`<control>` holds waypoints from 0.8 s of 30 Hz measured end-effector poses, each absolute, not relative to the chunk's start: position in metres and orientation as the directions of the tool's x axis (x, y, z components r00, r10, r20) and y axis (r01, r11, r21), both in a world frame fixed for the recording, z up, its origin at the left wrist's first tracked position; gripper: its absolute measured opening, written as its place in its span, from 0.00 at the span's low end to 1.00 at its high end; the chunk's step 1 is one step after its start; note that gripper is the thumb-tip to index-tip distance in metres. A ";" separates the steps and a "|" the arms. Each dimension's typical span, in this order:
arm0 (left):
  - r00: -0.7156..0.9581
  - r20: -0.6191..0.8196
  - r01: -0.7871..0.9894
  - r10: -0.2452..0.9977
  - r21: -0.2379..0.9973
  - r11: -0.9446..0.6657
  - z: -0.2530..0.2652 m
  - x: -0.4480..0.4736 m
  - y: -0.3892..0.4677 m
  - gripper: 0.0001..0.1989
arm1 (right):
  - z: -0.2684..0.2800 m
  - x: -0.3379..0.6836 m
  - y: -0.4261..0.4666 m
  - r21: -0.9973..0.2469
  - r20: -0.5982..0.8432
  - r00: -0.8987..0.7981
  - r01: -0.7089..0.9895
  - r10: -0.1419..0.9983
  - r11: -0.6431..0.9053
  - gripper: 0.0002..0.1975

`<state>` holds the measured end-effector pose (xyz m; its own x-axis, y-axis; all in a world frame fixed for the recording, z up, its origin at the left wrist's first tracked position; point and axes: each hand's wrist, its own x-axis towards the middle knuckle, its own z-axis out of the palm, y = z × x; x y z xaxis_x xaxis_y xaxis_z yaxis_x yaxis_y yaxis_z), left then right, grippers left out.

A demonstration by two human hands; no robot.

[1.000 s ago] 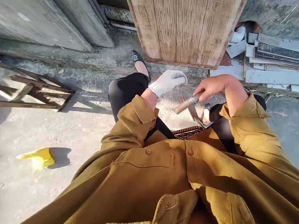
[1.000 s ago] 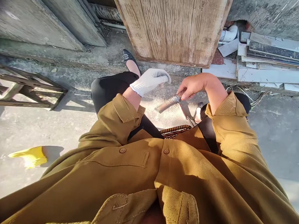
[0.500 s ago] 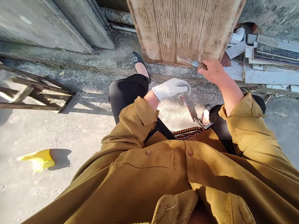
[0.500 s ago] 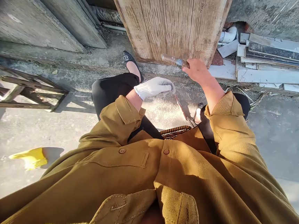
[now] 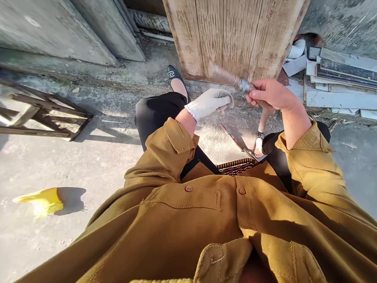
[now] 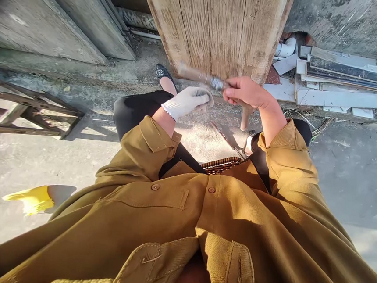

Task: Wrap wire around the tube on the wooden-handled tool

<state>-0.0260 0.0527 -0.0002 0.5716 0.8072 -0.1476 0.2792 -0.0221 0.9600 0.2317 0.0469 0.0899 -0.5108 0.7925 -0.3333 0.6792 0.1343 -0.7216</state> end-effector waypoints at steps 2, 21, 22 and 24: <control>0.594 -0.160 0.292 0.788 0.956 -0.026 0.001 -0.028 0.053 0.09 | 0.093 0.226 0.044 -0.747 -0.253 -0.380 0.661 0.890 0.070 0.25; 0.605 -0.223 0.458 0.764 0.883 -0.105 0.002 -0.033 0.042 0.08 | 0.034 0.227 0.061 -0.243 -0.699 -0.389 0.918 0.600 0.313 0.02; 0.598 -0.217 0.449 0.771 0.888 -0.099 0.001 -0.033 0.042 0.08 | 0.037 0.227 0.056 -0.306 -0.744 -0.424 0.903 0.516 0.301 0.02; 0.577 -0.206 0.443 0.790 0.892 -0.091 -0.002 -0.033 0.045 0.08 | 0.047 0.227 0.048 -0.466 -0.776 -0.525 0.851 0.350 0.242 0.02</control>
